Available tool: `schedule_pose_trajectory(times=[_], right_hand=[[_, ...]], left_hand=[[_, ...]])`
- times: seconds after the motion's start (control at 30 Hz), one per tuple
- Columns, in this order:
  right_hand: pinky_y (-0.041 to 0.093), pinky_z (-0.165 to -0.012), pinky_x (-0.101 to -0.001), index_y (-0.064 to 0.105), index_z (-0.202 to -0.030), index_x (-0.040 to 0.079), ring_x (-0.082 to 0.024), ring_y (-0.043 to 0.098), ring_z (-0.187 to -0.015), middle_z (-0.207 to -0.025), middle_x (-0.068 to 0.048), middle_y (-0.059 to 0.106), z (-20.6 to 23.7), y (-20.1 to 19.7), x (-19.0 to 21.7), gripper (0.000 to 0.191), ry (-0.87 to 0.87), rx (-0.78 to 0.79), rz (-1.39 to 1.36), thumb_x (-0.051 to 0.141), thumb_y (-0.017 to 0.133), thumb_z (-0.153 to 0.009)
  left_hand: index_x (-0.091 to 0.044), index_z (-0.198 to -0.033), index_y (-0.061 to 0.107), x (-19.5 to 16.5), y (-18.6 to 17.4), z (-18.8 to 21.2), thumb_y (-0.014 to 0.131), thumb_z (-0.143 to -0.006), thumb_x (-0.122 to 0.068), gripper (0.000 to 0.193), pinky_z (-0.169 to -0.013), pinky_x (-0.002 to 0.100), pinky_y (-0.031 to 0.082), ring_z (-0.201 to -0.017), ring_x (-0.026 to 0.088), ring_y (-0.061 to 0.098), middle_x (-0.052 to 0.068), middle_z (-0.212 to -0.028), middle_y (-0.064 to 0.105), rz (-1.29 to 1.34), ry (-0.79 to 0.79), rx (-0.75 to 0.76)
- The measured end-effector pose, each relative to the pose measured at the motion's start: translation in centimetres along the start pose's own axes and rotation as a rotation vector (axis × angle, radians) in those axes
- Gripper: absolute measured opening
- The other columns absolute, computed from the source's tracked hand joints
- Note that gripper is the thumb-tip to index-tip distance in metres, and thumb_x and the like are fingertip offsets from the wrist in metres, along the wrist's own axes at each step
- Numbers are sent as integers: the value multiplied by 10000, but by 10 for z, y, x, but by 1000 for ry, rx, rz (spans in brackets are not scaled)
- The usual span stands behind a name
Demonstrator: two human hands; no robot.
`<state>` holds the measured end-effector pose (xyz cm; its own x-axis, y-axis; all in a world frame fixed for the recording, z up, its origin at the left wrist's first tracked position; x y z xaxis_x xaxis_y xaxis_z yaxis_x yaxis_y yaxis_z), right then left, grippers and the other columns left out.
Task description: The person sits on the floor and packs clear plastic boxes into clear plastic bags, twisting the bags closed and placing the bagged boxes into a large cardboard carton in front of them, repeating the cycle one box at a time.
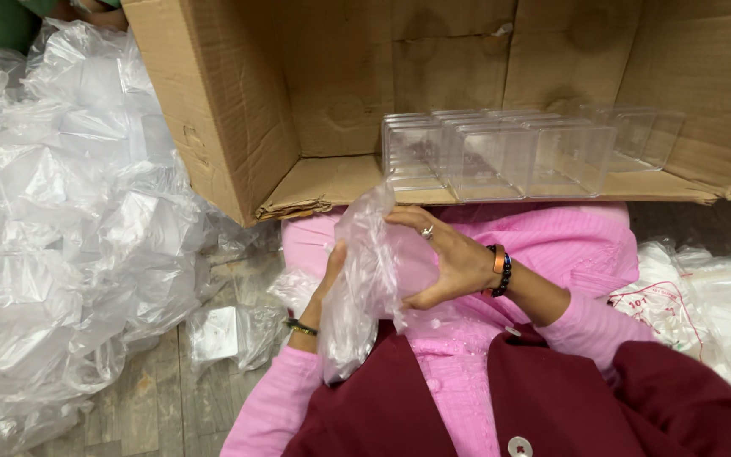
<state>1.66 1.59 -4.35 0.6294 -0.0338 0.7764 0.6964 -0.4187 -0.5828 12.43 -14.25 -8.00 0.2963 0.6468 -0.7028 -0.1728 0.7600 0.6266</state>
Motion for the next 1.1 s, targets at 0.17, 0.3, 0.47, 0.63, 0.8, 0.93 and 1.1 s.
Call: schedule_pose_trajectory(times=[0.17,0.3,0.47,0.63,0.8,0.93,1.1], right_hand=[[368,-1215,-435,384,-1521,88,-329,463,-1446,-1524,-169,467,11,11,-18,1107,48,-165,-69,370,955,-615],[328,-1220,-425,344,-1524,58,-316,397,-1452,-1519,-175,420,5,25,-23,1056,96,-302,-302,380,914,-696],[387,-1176,-439,419,-1449,128,-330,473,-1386,-1445,-168,482,-37,14,-12,1031,235,-280,144,375,914,-579],[354,-1138,-561,370,-1472,99,-443,379,-1399,-1494,-251,405,-103,37,27,1095,-118,-265,297,410,940,-589],[395,-1135,-520,349,-1484,95,-420,421,-1403,-1513,-260,416,-120,45,23,994,-216,-313,227,411,886,-709],[427,-1100,-448,412,-1450,58,-357,526,-1322,-1411,-214,528,-99,56,-10,867,32,-257,173,321,845,-747],[462,-1079,-414,419,-1444,47,-286,594,-1297,-1387,-164,595,-70,57,-51,847,358,-218,44,295,820,-740]], left_hand=[[-66,-1635,162,-13,10,2,809,-844,-511,1115,-1153,374,440,-1428,234,454,136,-1573,412,-312,383,88],[-52,-1672,138,-22,10,5,820,-882,-508,1139,-1179,331,427,-1451,197,451,136,-1605,415,-342,512,83],[-3,-1382,561,-33,-20,16,823,-856,-391,704,-887,275,556,-1037,127,664,71,-1176,709,-627,450,-361],[78,-1055,699,-57,-69,27,816,-904,-223,356,-654,333,486,-785,154,569,87,-914,652,-584,526,-550],[18,-1159,732,-184,-217,37,700,-921,-426,504,-734,324,549,-853,125,630,58,-1005,731,-422,638,-1018],[115,-1162,627,-287,-319,-4,798,-787,-532,767,-740,380,555,-870,213,654,146,-1054,707,-215,581,-1264],[127,-1105,699,-350,-360,-46,852,-700,-551,804,-804,352,542,-883,227,664,147,-1045,729,-116,640,-1386]])
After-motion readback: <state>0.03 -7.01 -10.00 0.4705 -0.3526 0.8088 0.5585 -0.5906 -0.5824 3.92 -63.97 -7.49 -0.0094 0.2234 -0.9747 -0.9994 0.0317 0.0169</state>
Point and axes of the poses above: each hand's wrist, its own z-axis away from the middle knuckle, its own y-axis out of the palm, x = y × z, the point moved 5 cm from there along -z, towards the middle knuckle
